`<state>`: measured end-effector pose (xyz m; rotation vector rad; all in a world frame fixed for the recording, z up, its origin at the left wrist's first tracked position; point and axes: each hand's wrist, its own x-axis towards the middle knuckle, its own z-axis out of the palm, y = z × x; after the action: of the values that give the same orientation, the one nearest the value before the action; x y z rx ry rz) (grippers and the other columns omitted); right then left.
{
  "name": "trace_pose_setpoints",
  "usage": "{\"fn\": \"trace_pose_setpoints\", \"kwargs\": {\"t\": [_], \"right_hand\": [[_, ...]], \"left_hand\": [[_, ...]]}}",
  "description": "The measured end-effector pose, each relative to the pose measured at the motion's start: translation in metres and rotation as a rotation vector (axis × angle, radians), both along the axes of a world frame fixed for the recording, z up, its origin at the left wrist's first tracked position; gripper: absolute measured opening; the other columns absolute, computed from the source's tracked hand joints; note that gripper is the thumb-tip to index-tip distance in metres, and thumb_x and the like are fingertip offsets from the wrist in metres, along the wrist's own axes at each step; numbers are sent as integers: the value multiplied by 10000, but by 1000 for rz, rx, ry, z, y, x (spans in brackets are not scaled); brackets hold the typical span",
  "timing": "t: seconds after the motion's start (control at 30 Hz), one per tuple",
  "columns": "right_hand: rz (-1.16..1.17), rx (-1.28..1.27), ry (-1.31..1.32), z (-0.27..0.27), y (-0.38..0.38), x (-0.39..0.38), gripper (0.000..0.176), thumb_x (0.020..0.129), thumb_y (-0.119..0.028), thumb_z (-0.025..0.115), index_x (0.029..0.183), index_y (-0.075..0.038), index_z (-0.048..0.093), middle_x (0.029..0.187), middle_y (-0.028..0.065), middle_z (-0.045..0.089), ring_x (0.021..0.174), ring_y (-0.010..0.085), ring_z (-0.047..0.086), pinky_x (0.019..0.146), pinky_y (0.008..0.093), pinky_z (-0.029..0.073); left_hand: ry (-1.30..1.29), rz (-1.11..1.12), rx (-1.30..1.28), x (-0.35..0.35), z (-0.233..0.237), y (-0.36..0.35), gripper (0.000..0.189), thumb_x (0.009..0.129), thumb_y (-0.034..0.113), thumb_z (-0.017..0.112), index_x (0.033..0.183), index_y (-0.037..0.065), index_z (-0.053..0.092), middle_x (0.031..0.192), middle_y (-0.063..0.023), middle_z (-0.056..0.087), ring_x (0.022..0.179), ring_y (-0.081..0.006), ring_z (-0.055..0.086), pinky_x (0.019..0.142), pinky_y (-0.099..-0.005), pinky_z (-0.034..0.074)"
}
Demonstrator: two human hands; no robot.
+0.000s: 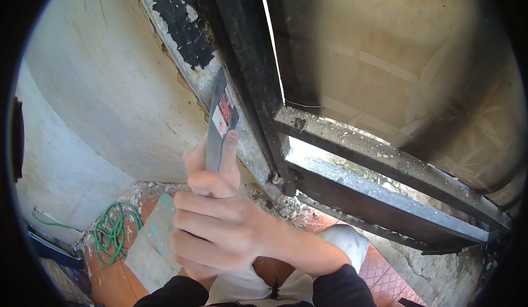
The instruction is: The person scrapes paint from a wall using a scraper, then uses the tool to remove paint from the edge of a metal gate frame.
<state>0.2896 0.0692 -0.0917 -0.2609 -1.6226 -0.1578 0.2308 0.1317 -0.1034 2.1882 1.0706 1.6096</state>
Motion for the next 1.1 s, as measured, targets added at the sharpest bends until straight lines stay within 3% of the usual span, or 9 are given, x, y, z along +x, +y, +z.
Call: {"fn": "trace_pose_setpoints", "kwargs": {"t": [0.2, 0.27, 0.43, 0.53, 0.57, 0.7, 0.77, 1.03, 1.1], "right_hand": [[117, 76, 39, 2, -5, 9, 138, 621, -2, 545, 562, -53, 431, 574, 77, 405, 548, 249, 491, 671, 378, 364], [169, 421, 191, -4, 10, -2, 169, 629, -76, 637, 571, -71, 479, 586, 41, 459, 519, 220, 490, 599, 385, 344], [164, 7, 50, 11, -18, 12, 230, 720, -130, 689, 605, -67, 501, 619, 66, 510, 576, 231, 550, 661, 388, 367], [-49, -70, 13, 8, -17, 8, 166, 571, -67, 658, 652, -37, 515, 642, 54, 529, 561, 194, 534, 670, 362, 304], [-40, -91, -27, 8, -14, 7, 185, 572, -77, 679, 651, -41, 515, 647, 49, 531, 565, 192, 540, 683, 361, 297], [51, -28, -16, 7, -10, 13, 177, 634, -120, 673, 642, -58, 507, 640, 39, 492, 546, 191, 516, 701, 373, 275], [102, 6, -2, 6, -14, 14, 175, 657, -133, 661, 633, -63, 502, 633, 37, 476, 538, 189, 500, 695, 380, 274], [232, 135, 67, 0, -5, 3, 224, 685, -106, 606, 555, -77, 426, 593, 49, 405, 570, 246, 489, 758, 493, 378], [182, 100, 51, -1, -8, -2, 209, 692, -121, 623, 577, -70, 456, 607, 50, 433, 552, 232, 496, 708, 439, 334]], "left_hand": [[-9, 13, 165, -1, 0, -5, 327, 896, 27, 590, 619, 55, 418, 464, -108, 391, 370, -260, 407, 389, -360, 302], [-62, 17, 198, -2, 1, -5, 335, 881, 1, 602, 610, 56, 412, 462, -105, 386, 365, -249, 400, 385, -351, 296], [6, 23, 162, -6, 7, -6, 297, 900, 11, 571, 636, 44, 440, 482, -112, 410, 390, -276, 422, 396, -367, 314], [-24, -60, -52, 5, 16, -12, 293, 943, 79, 530, 663, 46, 451, 508, -147, 441, 422, -322, 445, 419, -395, 341], [-177, -23, 25, 12, 3, -14, 204, 929, 80, 562, 735, 62, 501, 542, -63, 397, 446, -176, 302, 439, -343, 271], [-17, -67, 12, -2, 7, -8, 255, 928, 96, 578, 702, 68, 464, 532, -61, 365, 448, -193, 280, 443, -345, 261], [35, 25, -25, -3, 11, -15, 327, 946, 114, 546, 646, 40, 440, 493, -143, 433, 409, -309, 438, 423, -373, 359], [-159, 72, 147, 0, -6, -7, 327, 935, 100, 554, 633, 41, 445, 480, -108, 410, 394, -244, 438, 415, -357, 345], [-214, 35, 105, 0, -16, -4, 327, 939, 104, 551, 636, 43, 448, 482, -102, 405, 396, -241, 433, 416, -356, 340]]}}
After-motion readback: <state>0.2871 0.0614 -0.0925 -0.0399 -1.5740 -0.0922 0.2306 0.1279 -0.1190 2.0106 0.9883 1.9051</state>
